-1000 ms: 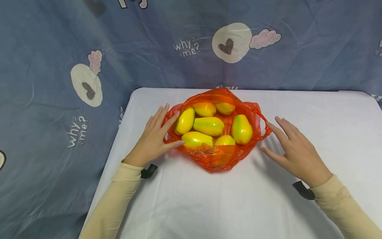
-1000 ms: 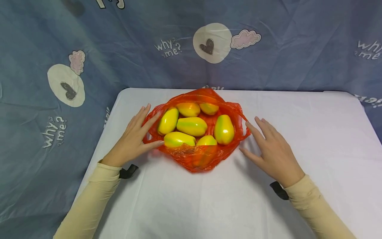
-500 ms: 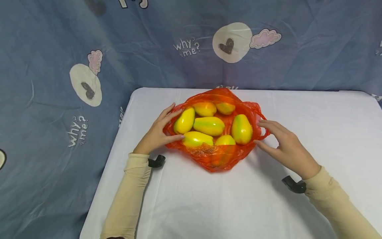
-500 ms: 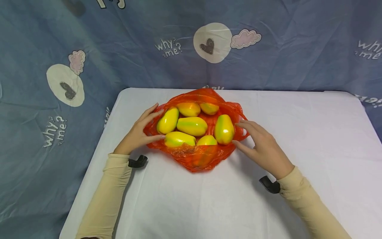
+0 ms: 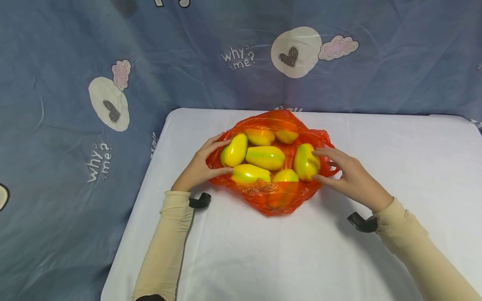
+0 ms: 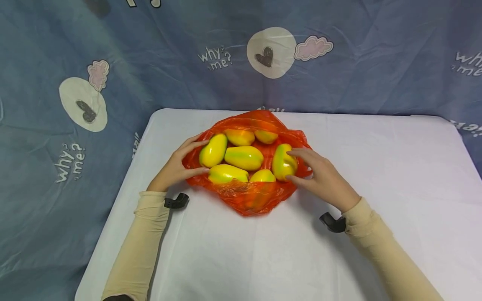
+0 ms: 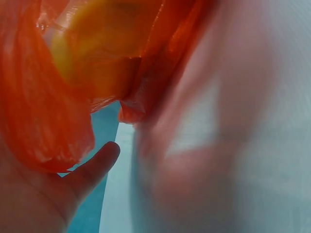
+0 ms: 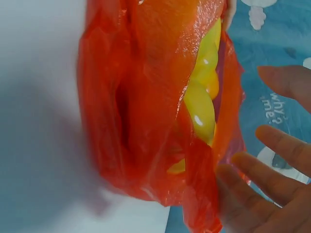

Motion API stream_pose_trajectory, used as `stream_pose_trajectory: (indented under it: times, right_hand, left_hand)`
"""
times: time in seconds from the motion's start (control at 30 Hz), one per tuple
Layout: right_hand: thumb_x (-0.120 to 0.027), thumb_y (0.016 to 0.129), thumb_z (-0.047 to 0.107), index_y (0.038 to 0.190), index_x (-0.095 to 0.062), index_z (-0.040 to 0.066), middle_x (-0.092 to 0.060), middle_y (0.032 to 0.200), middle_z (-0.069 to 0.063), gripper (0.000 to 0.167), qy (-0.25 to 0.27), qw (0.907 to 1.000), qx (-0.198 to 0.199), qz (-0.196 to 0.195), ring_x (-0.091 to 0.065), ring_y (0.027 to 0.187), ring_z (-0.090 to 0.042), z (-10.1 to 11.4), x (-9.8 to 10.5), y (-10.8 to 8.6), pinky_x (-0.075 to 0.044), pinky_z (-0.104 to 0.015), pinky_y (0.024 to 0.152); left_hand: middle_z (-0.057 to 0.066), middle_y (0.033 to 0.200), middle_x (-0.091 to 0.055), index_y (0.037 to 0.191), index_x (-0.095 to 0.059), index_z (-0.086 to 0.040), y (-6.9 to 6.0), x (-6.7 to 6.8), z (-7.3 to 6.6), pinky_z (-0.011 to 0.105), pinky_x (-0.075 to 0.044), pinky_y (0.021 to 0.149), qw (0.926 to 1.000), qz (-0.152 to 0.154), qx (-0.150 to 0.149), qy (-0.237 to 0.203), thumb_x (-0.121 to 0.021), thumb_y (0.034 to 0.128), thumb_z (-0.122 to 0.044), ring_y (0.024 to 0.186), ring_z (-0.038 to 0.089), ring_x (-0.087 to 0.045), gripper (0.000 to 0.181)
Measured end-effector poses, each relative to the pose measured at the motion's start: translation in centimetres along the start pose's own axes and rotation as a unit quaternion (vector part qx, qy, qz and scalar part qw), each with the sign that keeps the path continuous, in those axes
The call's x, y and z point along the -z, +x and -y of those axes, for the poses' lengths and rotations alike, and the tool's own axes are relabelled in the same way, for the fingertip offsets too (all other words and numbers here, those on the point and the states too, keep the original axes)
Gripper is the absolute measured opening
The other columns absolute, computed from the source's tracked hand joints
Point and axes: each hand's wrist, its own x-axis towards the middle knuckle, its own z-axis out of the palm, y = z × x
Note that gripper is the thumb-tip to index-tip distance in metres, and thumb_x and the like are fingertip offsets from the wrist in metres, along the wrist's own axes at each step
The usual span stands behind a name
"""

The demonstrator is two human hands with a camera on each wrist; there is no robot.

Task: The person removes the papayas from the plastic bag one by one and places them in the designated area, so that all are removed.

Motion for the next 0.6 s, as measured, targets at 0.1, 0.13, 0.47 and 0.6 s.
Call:
stream_pose_trajectory:
  times: [0.1, 0.13, 0.47, 0.6]
  right_hand:
    - [-0.084, 0.088, 0.015, 0.14, -0.058, 0.007, -0.061, 0.142, -0.012, 0.059, 0.015, 0.9997, -0.016, 0.01, -0.063, 0.115, -0.033, 0.0, -0.2, 0.9, -0.058, -0.055, 0.095]
    - [-0.084, 0.087, 0.015, 0.14, -0.058, 0.007, -0.06, 0.142, -0.012, 0.059, 0.019, 0.9995, -0.021, 0.014, -0.062, 0.118, -0.035, 0.0, -0.2, 1.2, -0.057, -0.057, 0.098]
    - [-0.08, 0.091, 0.036, 0.142, -0.057, 0.003, -0.06, 0.141, -0.02, 0.065, -0.021, 0.9931, -0.102, 0.054, -0.06, 0.122, -0.04, 0.3, -0.3, 3.4, -0.053, -0.06, 0.103]
    - [-0.078, 0.092, 0.041, 0.144, -0.055, 0.004, -0.057, 0.145, -0.021, 0.068, -0.033, 0.9877, -0.129, 0.082, -0.054, 0.129, -0.04, 0.4, -0.7, 4.0, -0.046, -0.063, 0.11]
  left_hand:
    - [-0.012, 0.167, -0.03, 0.149, -0.053, -0.038, -0.1, 0.1, 0.2, 0.061, -0.026, 0.127, 1.0, -0.001, 0.002, 0.0, -0.088, 0.0827, -0.035, 0.156, 0.02, -0.029, 0.076]
    - [-0.013, 0.167, -0.03, 0.149, -0.053, -0.039, -0.1, 0.1, 0.2, 0.061, -0.027, 0.126, 1.0, -0.001, 0.001, 0.0, -0.088, 0.0826, -0.036, 0.156, 0.02, -0.03, 0.076]
    - [-0.01, 0.167, -0.031, 0.151, -0.053, -0.034, 0.0, -0.1, 0.0, 0.059, -0.028, 0.127, 0.9997, 0.007, -0.016, 0.014, -0.089, 0.0818, -0.037, 0.155, 0.021, -0.032, 0.078]
    - [-0.01, 0.167, -0.031, 0.15, -0.053, -0.034, -0.1, -0.1, 0.0, 0.059, -0.028, 0.127, 0.9998, 0.006, -0.014, 0.014, -0.089, 0.0816, -0.038, 0.155, 0.021, -0.032, 0.078]
